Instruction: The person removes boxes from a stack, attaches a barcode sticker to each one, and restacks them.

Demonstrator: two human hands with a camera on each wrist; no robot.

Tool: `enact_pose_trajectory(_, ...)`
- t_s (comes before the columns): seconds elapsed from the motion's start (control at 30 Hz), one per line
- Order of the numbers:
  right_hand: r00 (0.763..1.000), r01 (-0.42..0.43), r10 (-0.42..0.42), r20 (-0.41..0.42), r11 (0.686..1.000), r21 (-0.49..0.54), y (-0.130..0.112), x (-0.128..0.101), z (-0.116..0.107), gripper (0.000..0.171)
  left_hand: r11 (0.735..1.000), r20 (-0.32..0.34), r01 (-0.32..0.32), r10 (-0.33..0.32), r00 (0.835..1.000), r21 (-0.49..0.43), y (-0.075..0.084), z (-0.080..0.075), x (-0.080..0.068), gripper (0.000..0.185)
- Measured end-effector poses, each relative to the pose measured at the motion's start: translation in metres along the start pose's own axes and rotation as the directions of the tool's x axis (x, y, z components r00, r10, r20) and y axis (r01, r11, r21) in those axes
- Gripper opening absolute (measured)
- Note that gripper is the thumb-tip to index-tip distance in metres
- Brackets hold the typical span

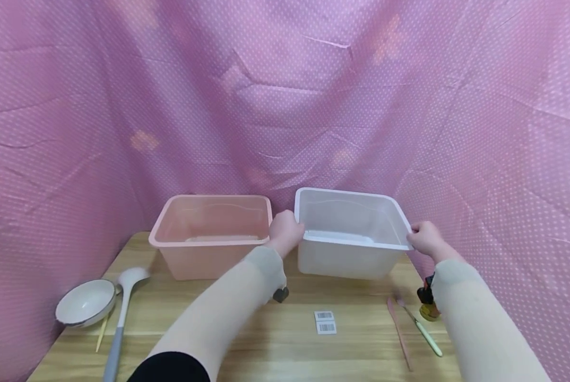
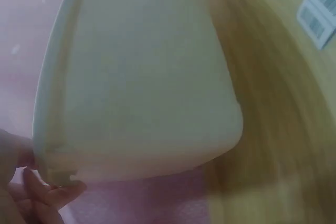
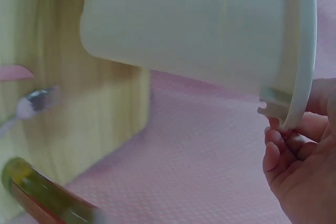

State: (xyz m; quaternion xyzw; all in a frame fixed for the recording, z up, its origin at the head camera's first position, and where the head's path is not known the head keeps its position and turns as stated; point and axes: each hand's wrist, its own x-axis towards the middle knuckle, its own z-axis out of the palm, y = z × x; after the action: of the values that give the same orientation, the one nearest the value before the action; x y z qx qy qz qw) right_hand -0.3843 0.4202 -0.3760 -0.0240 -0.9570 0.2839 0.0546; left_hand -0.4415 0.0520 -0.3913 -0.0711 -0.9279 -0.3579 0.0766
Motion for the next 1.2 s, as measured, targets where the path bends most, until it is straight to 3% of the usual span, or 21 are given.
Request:
enact_pose_trajectory(0.2,0.999,-0.021,0.021,-0.044,1.000,-0.003,0.014,0.008,0.026,0.038,0.998,0.035,0.053,-0.052,0.998,-0.031,-0.014,0.022,0.004,0.020)
enact_pose_trajectory(0.53,0.991,0.039,-0.045,-0.126,0.998,-0.048,0.017,0.009,0.049,0.020,0.997,0.040,0.072,-0.071,0.997,-0.011,-0.030,0.035,-0.003,0.022)
enact_pose_trajectory(0.73,0.985,-0.034,0.025,-0.172,0.998,-0.050,0.014,0.012,0.058,0.029,0.998,-0.006,0.054,-0.053,0.999,0.017,-0.034,0.042,-0.003,0.024)
enact_pose_trajectory(0.83,0.969,-0.095,0.084,-0.233,0.995,-0.034,0.008,0.011,0.061,0.038,0.997,-0.039,0.041,-0.039,0.998,0.061,-0.035,0.043,-0.007,0.032)
enact_pose_trajectory(0.9,0.939,-0.116,0.112,-0.325,0.993,0.007,0.000,0.008,0.065,0.044,0.995,-0.074,0.002,0.005,0.997,0.103,-0.037,0.041,-0.013,0.043)
enact_pose_trajectory(0.97,0.892,-0.094,0.125,-0.435,0.991,0.091,-0.013,0.001,0.072,0.044,0.985,-0.135,-0.094,0.113,0.984,0.142,-0.039,0.039,-0.023,0.047)
enact_pose_trajectory(1.07,0.816,0.035,0.093,-0.571,0.977,0.209,-0.035,-0.019,0.090,0.036,0.938,-0.210,-0.293,0.330,0.920,0.186,-0.043,0.041,-0.044,0.040)
enact_pose_trajectory(1.1,0.805,0.079,0.080,-0.587,0.967,0.241,-0.042,-0.028,0.098,0.031,0.919,-0.226,-0.346,0.384,0.895,0.188,-0.046,0.044,-0.051,0.033)
enact_pose_trajectory(1.13,0.810,0.108,0.075,-0.582,0.956,0.273,-0.048,-0.038,0.107,0.027,0.905,-0.235,-0.386,0.421,0.876,0.178,-0.049,0.047,-0.058,0.026)
enact_pose_trajectory(1.17,0.824,0.122,0.072,-0.562,0.946,0.300,-0.052,-0.048,0.116,0.023,0.900,-0.231,-0.408,0.435,0.870,0.156,-0.053,0.052,-0.064,0.022)
enact_pose_trajectory(1.2,0.841,0.129,0.067,-0.537,0.939,0.319,-0.054,-0.057,0.126,0.019,0.907,-0.218,-0.404,0.420,0.881,0.117,-0.056,0.057,-0.070,0.019)
